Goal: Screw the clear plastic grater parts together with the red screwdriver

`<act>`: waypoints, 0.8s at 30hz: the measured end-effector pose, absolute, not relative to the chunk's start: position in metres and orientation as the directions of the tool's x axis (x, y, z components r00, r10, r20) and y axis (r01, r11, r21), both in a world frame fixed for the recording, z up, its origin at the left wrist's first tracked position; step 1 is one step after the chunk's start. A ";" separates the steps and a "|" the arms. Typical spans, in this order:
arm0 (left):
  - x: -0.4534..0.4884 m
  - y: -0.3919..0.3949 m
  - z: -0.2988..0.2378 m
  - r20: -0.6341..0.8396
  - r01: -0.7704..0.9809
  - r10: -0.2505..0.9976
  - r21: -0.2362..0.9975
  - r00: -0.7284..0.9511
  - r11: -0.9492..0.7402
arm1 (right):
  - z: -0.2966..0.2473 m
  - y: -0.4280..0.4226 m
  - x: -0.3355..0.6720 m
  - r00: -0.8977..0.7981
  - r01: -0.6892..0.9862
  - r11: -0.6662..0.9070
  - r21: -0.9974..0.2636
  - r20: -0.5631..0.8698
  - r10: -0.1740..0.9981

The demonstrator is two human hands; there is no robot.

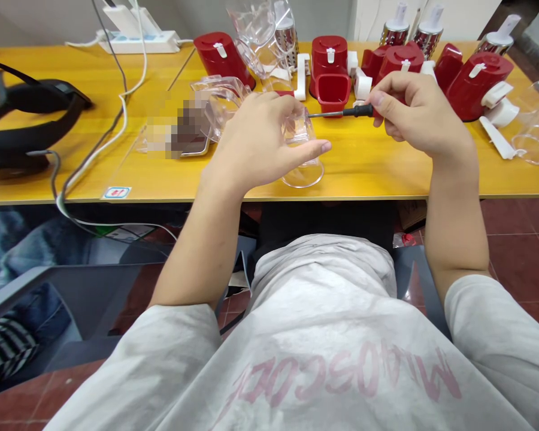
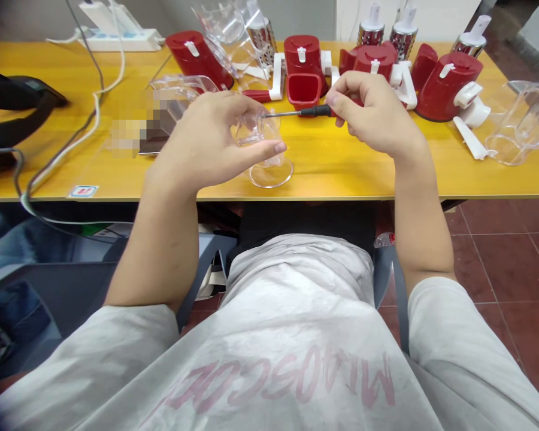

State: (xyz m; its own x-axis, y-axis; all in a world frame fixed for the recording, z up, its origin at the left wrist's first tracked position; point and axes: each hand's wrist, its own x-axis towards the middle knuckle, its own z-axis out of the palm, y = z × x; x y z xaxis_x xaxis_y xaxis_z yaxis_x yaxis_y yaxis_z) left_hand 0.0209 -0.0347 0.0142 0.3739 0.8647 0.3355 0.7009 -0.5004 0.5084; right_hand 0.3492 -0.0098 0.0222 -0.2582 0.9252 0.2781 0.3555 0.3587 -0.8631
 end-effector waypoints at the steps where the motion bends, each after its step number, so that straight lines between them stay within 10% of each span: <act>1: 0.021 -0.035 0.015 0.344 0.701 0.863 0.506 0.371 -0.503 | 0.021 -0.009 0.350 -0.253 0.338 0.385 -0.859 0.311 0.916; 24: 0.014 -0.032 0.013 0.437 0.689 0.795 0.416 0.421 -0.594 | 0.013 -0.001 0.357 -0.292 0.179 0.465 -0.867 0.404 0.867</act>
